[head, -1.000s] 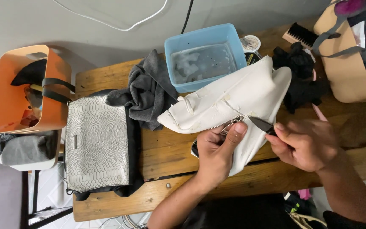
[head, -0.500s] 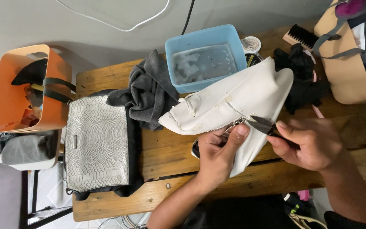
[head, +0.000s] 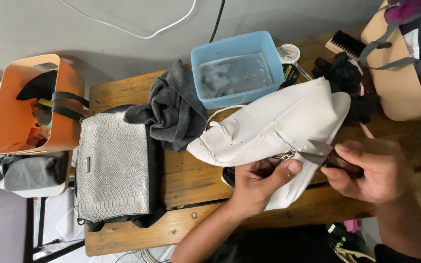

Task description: Using a pair of snips to remove peeling synthetic leather from the surface of a white handbag.

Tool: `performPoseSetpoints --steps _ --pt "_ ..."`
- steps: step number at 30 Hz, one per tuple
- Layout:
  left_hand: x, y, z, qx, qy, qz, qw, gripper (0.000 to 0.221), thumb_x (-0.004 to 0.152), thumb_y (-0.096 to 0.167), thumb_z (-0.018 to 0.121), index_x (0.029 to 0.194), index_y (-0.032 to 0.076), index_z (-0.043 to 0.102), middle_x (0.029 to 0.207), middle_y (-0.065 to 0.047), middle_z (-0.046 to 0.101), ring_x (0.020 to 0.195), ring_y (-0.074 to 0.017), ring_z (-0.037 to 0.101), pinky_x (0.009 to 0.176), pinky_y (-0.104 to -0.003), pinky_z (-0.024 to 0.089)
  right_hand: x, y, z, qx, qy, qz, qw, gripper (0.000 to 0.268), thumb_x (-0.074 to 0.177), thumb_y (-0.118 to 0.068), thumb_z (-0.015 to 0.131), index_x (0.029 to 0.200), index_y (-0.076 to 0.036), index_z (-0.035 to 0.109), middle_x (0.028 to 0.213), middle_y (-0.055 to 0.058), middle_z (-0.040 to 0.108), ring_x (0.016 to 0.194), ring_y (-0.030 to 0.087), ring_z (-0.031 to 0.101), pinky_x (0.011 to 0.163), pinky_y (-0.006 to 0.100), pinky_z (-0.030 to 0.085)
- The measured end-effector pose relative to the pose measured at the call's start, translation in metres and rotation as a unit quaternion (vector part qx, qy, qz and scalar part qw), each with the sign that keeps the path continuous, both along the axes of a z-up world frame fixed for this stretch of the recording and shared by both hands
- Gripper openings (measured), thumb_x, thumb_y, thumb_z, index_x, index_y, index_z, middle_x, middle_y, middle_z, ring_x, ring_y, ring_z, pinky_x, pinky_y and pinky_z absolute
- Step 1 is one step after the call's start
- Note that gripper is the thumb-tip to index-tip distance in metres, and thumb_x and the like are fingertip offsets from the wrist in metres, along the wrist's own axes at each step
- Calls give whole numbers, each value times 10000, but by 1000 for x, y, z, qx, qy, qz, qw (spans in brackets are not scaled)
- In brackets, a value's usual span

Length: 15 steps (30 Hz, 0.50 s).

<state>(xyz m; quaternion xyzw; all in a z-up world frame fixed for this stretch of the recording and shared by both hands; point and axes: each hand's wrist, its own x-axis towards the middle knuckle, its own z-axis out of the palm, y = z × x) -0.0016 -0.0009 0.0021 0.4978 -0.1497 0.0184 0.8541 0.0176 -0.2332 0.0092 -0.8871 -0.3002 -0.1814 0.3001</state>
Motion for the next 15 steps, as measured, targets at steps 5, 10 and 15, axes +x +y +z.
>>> performPoseSetpoints --steps 5,10,15 --pt "-7 2 -18 -28 -15 -62 998 500 949 302 790 1346 57 612 1367 -52 643 1307 -178 590 1256 -396 439 -12 -17 0 -58 -82 -30 995 413 789 -371 829 1056 -65 755 1034 108 714 913 249 719 1091 485 594" --pt "-5 0 -4 11 -28 -48 998 485 1025 330 689 1399 49 561 1404 -84 616 1350 -235 580 1274 -417 438 -46 -22 -7 -49 -54 -42 996 480 826 -305 786 1195 -24 661 838 64 608 792 250 639 828 395 512" --pt "-10 -5 -6 -2 -18 -64 998 453 1043 270 666 1415 39 551 1426 -93 603 1374 -239 563 1292 -417 415 -58 -2 -7 -44 -45 -87 994 414 815 -315 795 1074 -16 671 652 25 529 528 185 547 514 337 448"
